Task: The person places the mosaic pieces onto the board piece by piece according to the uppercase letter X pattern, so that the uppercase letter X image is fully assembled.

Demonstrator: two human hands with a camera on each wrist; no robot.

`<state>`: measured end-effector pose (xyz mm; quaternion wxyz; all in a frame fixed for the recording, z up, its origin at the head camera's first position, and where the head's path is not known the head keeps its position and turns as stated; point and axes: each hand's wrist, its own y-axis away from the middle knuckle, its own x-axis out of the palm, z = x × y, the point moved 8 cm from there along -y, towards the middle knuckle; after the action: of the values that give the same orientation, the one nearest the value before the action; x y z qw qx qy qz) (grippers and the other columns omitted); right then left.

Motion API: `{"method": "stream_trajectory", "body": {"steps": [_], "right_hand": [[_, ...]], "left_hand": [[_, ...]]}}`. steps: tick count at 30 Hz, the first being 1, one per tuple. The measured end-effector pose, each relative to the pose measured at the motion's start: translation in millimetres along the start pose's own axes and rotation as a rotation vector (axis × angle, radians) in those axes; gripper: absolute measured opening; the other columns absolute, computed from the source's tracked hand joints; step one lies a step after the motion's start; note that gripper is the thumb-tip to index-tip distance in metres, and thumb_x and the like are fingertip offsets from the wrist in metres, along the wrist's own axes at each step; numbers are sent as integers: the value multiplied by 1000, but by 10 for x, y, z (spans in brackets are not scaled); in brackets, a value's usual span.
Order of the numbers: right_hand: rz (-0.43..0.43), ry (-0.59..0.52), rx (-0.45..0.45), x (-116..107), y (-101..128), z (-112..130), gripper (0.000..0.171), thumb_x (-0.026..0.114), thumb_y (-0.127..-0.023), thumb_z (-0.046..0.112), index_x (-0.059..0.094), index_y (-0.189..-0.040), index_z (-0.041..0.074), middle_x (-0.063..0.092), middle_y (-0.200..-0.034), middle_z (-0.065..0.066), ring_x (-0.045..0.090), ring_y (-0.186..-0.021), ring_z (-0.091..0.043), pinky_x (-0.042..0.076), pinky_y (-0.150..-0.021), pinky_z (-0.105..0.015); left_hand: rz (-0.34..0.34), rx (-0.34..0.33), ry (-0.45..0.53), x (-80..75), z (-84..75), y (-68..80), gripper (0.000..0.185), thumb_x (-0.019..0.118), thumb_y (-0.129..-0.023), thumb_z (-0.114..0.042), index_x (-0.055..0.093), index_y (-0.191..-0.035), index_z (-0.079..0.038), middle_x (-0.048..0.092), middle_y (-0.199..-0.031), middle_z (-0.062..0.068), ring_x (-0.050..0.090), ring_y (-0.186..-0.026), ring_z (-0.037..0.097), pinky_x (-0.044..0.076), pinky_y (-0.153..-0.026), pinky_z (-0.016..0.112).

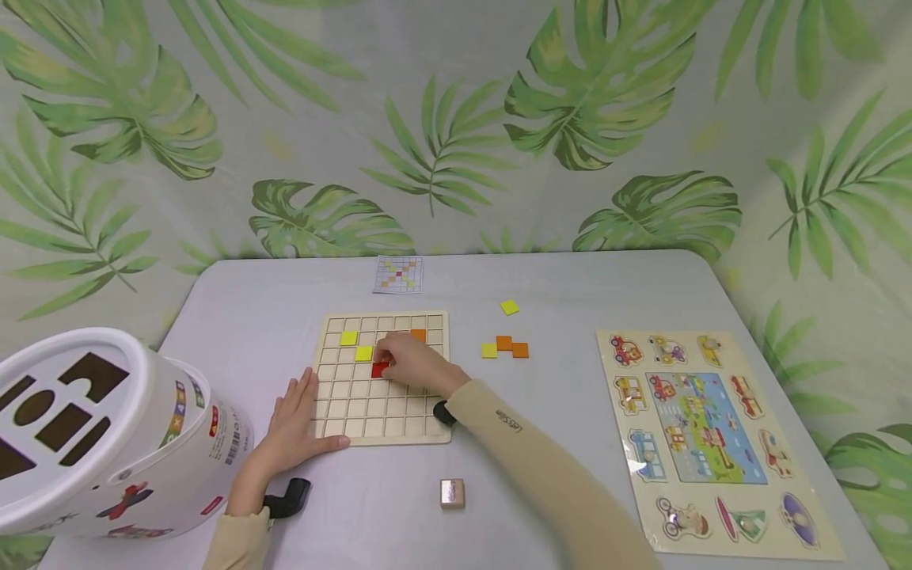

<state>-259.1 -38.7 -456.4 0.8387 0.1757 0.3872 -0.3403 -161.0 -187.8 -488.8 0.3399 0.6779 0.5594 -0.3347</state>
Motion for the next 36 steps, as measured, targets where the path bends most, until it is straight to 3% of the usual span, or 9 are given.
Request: {"method": "stream_trajectory", "body": {"steps": [8,11,15,20,25,36], "right_hand": [[-116,-190,-7,-464,410,-346,17,66,-80,5,63,-97,3,62,-91,-6,54,-77,-13,48,-69,-25],[-200,-191,-1,-681,645,-594,18,67,-79,4,64,-96,1,63,-90,-9,55,-77,-15,49,-67,-27],[-277,-155,77,-900,966,-975,16,67,-78,3,65,-94,2,63,-89,-7,55,-77,-17,49,-67,-29],[-279,-104,210,-1021,1268,-1333,19,69,-77,4,65,-95,4,61,-92,-7,56,-82,-21,49,-70,-33],[-233,-66,253,-1016,1371,-1434,24,69,-75,1,65,-98,3,60,-98,-9,54,-86,-23,48,-74,-38],[-214,-6,234,-990,1343,-1426,23,69,-74,-1,62,-95,4,58,-94,-5,52,-82,-20,47,-72,-33]], "left_hand": [[-17,1,13,-3,-25,-6,120,77,-60,-49,9,-140,9,3,-147,23,-3,-132,42,-1,-102,57],[-13,-2,12,5,-17,1,120,77,-60,-49,9,-140,9,3,-147,23,-4,-132,42,-1,-102,57],[-8,-10,12,8,1,15,120,77,-61,-50,9,-140,9,2,-147,22,-4,-132,41,-2,-102,57],[-6,-11,14,7,8,25,119,77,-62,-49,8,-140,10,2,-147,23,-5,-132,42,-2,-102,57],[-11,-5,13,2,4,20,119,77,-62,-48,9,-140,10,2,-147,23,-5,-132,42,-2,-102,58],[-21,14,13,-9,-19,5,120,77,-61,-50,9,-139,11,3,-147,24,-4,-132,43,-1,-102,57]]}}
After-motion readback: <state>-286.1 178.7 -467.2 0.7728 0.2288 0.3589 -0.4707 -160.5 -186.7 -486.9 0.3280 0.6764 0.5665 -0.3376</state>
